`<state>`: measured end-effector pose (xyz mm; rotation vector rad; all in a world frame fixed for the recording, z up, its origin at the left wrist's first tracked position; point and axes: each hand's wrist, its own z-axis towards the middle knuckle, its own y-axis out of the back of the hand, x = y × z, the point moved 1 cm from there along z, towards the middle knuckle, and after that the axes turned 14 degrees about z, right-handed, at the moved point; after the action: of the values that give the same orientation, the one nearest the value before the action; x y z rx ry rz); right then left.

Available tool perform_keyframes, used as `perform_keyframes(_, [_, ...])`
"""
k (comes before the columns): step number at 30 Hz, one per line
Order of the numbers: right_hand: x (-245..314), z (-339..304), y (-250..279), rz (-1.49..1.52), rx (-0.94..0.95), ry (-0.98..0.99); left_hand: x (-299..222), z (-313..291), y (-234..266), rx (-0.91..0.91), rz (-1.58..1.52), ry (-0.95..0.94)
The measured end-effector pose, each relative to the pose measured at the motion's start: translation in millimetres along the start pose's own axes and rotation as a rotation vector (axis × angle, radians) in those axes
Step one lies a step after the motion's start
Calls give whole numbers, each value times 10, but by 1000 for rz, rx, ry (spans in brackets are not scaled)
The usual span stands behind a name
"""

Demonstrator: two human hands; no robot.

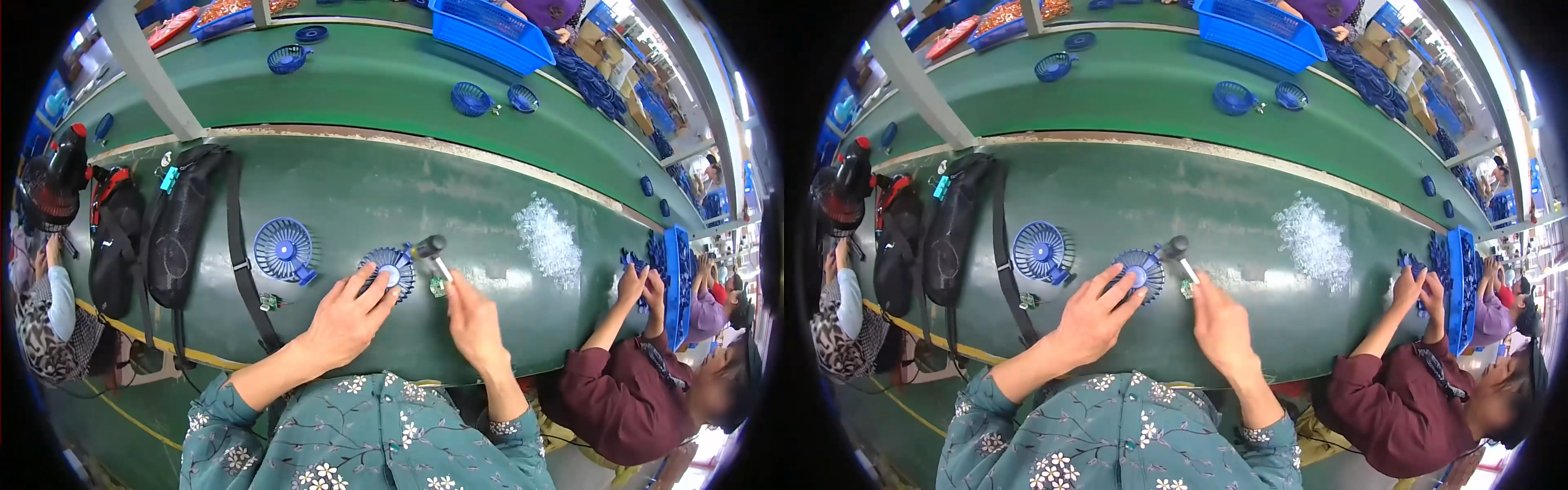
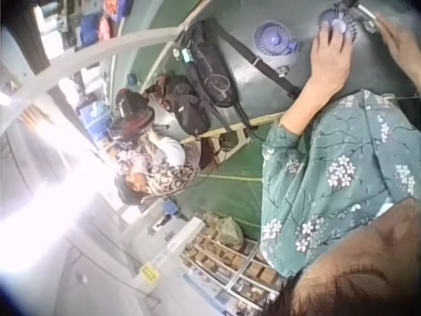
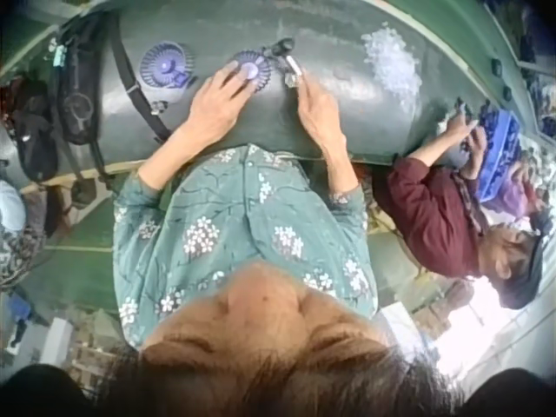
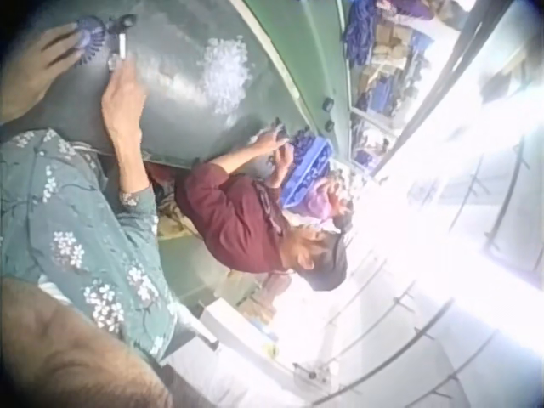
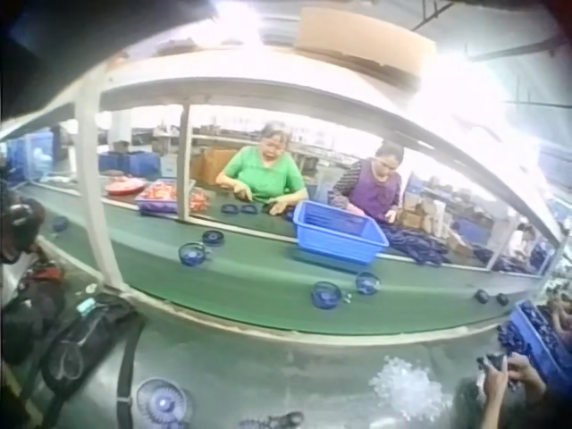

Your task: The person repeatedly takes fan casings from a conveyor belt, inserts components into them, and taps the parts into place using a small hammer.

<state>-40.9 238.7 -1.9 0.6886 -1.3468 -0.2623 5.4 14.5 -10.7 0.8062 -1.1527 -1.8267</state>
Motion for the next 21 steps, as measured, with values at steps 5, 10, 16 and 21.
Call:
perform_keyframes(5, [-334, 118, 286, 487, -151, -437, 115, -12, 132, 58, -28, -43])
perform_keyframes(10, [-532, 264, 470, 560, -346, -511, 177, -10, 214, 48, -114, 12])
perform_keyframes(16, [-1035, 441, 762, 179, -557, -349, 158, 94, 287, -33, -188, 84])
perform_keyframes(21, [-1010, 543, 755, -105, -476, -228, 163, 114, 267, -52, -178, 142])
